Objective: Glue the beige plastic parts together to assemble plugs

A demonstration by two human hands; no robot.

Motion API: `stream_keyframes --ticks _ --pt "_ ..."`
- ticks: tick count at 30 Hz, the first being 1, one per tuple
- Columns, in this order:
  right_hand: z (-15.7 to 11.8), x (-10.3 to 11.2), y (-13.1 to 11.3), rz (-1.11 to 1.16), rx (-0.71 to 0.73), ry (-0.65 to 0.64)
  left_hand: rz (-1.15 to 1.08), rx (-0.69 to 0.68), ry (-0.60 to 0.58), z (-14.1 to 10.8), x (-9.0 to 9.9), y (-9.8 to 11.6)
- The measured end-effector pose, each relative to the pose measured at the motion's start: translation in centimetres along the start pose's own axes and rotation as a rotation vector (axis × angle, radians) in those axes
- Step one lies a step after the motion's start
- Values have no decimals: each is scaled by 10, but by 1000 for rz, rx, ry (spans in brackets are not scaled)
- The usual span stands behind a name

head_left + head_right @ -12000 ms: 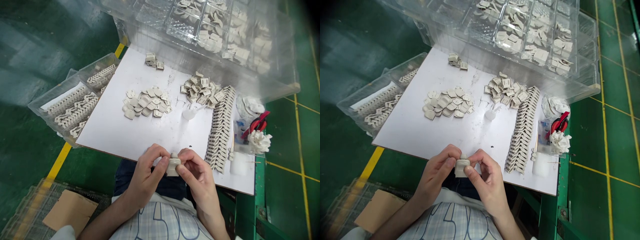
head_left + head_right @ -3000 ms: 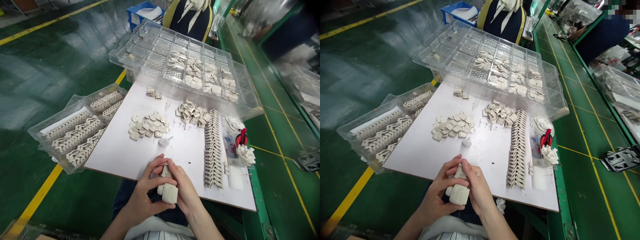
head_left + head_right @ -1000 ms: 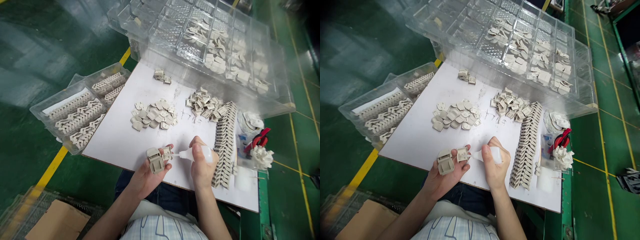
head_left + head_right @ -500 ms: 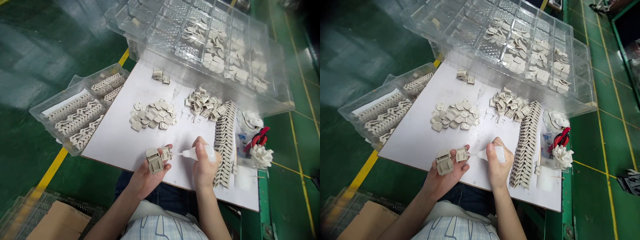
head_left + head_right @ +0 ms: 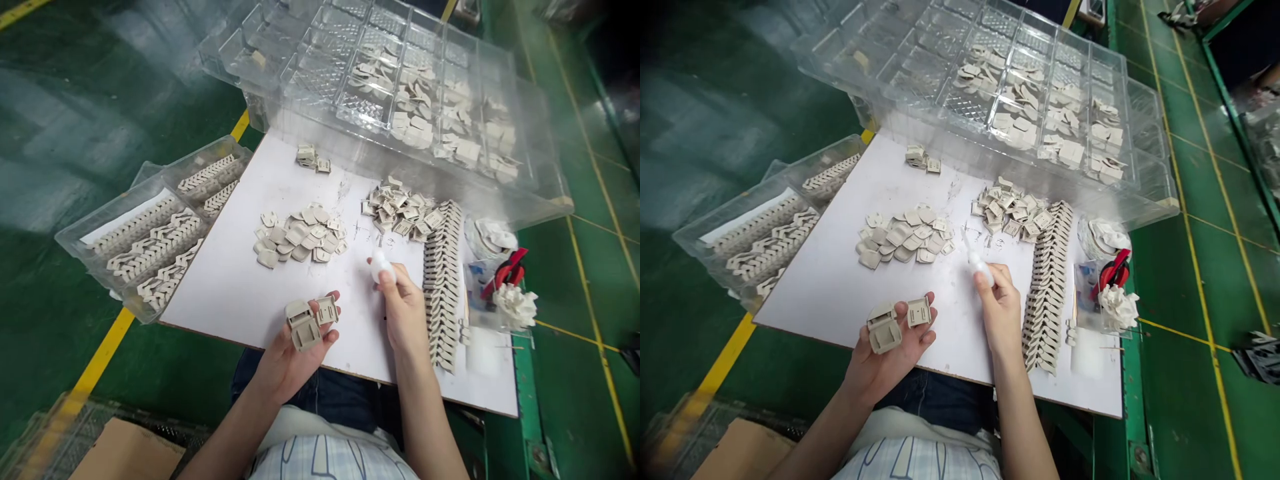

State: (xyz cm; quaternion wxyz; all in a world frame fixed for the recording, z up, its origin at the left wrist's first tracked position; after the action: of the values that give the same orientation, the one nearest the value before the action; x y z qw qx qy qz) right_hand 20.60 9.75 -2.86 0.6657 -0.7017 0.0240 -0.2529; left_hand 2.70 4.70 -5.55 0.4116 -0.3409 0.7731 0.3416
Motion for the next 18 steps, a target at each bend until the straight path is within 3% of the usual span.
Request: stream_keyframes --ticks 6,9,11,15,16,18 --pt "-6 -9 -3 -209 39 -15 39 1 42 -1 -1 0" --pt "-15 9 -20 -193 86 -17 42 41 43 -5 -3 -9" --pt "-23 46 -37 -175 204 168 35 95 22 -7 -7 -19" --pt "-44 147 -47 -242 393 914 -4 214 18 -7 -16 -39" --pt "-44 166 -42 -276 382 983 -12 235 32 -6 -17 -43" --pt "-36 190 -27 -351 326 921 -29 257 68 -4 -19 -47"
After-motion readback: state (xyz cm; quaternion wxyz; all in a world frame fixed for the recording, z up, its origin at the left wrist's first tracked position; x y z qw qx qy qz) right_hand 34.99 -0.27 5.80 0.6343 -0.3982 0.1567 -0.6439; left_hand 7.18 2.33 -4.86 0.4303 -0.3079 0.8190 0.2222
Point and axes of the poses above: each hand's wrist, its own z-axis towards the middle knuckle, its own x-axis out of the back of the hand, y = z × x, the point moved 5 cm from there along z, towards the middle knuckle, and after that the axes turned 4 degrees about y, right-handed, at the moved point
